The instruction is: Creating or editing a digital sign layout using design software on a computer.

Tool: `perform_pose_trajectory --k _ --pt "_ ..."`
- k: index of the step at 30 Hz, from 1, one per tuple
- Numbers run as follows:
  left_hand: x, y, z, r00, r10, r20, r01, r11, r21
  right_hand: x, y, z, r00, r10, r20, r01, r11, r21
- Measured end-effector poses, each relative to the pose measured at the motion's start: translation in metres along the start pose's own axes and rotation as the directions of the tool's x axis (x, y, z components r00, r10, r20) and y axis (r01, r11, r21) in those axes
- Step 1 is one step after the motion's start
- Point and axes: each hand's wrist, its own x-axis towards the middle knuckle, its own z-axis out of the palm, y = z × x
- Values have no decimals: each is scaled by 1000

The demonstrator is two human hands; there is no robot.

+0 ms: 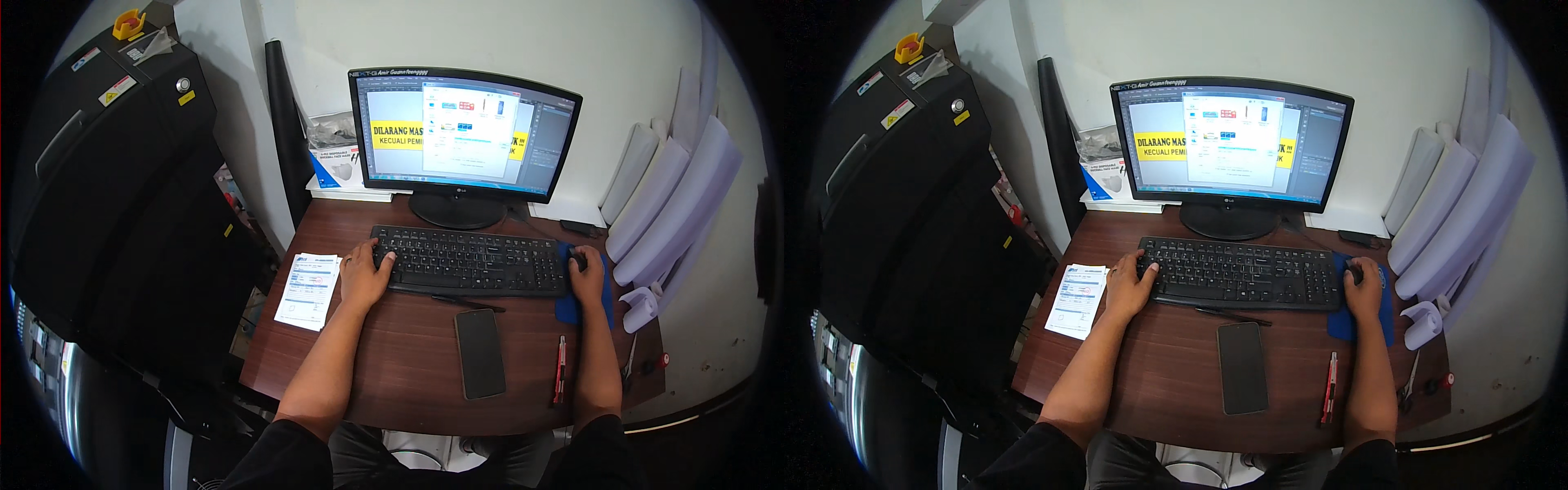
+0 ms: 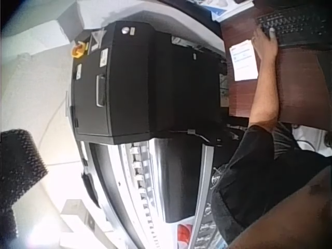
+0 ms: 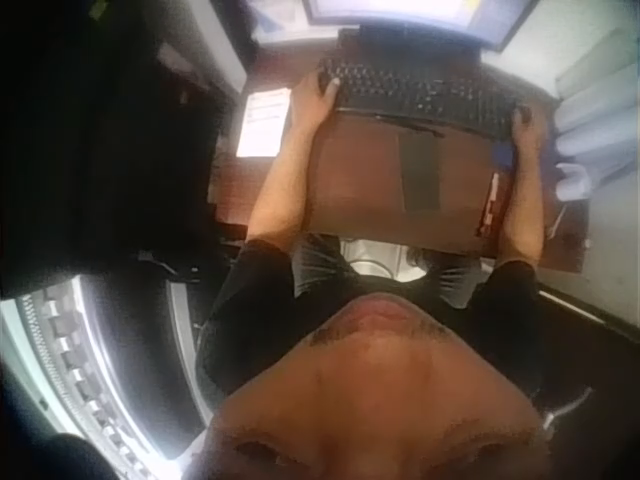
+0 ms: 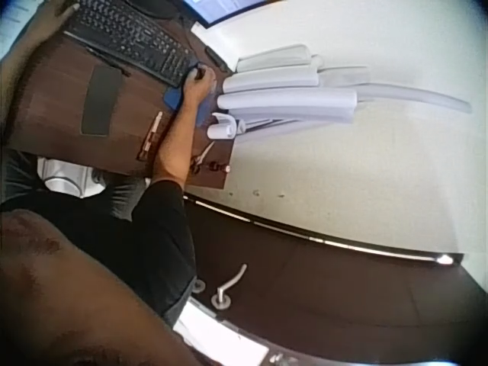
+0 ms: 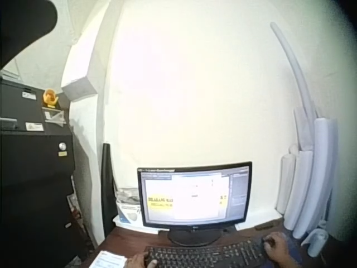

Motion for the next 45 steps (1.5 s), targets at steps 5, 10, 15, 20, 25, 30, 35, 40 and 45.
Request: perform_pose_trajectory --k 5,10,15,20,25,30,35,40,45 --pt "0 -1 1 999 31 -42 -31 1000 0 0 4 2 1000 -3 -2 3 999 -42" --pt "2 3 -1 999 -25 48 25 1000 -10 -1 9 2 1000 -13 -20 12 998 -66" --pt "1 0 -1 1000 -11 8 11 1000 12 0 6 3 999 41 -16 -42 996 -78" --pt "1 1 -2 999 -27 41 27 1000 -3 0 11 5 998 31 -45 -35 996 -87" --pt "1 -1 -1 999 -25 32 25 1000 -4 1 9 5 998 40 -45 -44 995 -94" --pt "1 -1 0 999 -18 34 19 1000 -10 0 9 3 999 7 -44 -11 996 -93" --pt "2 -1 0 999 -20 35 21 1000 -16 0 9 4 998 7 -58 -13 996 -93" --pt "1 -2 -1 1000 -13 19 13 1000 -6 1 4 4 999 36 -37 -38 997 -70" --pt "0 2 -1 1000 -15 18 15 1000 -7 1 10 3 1000 10 -5 -10 997 -80"
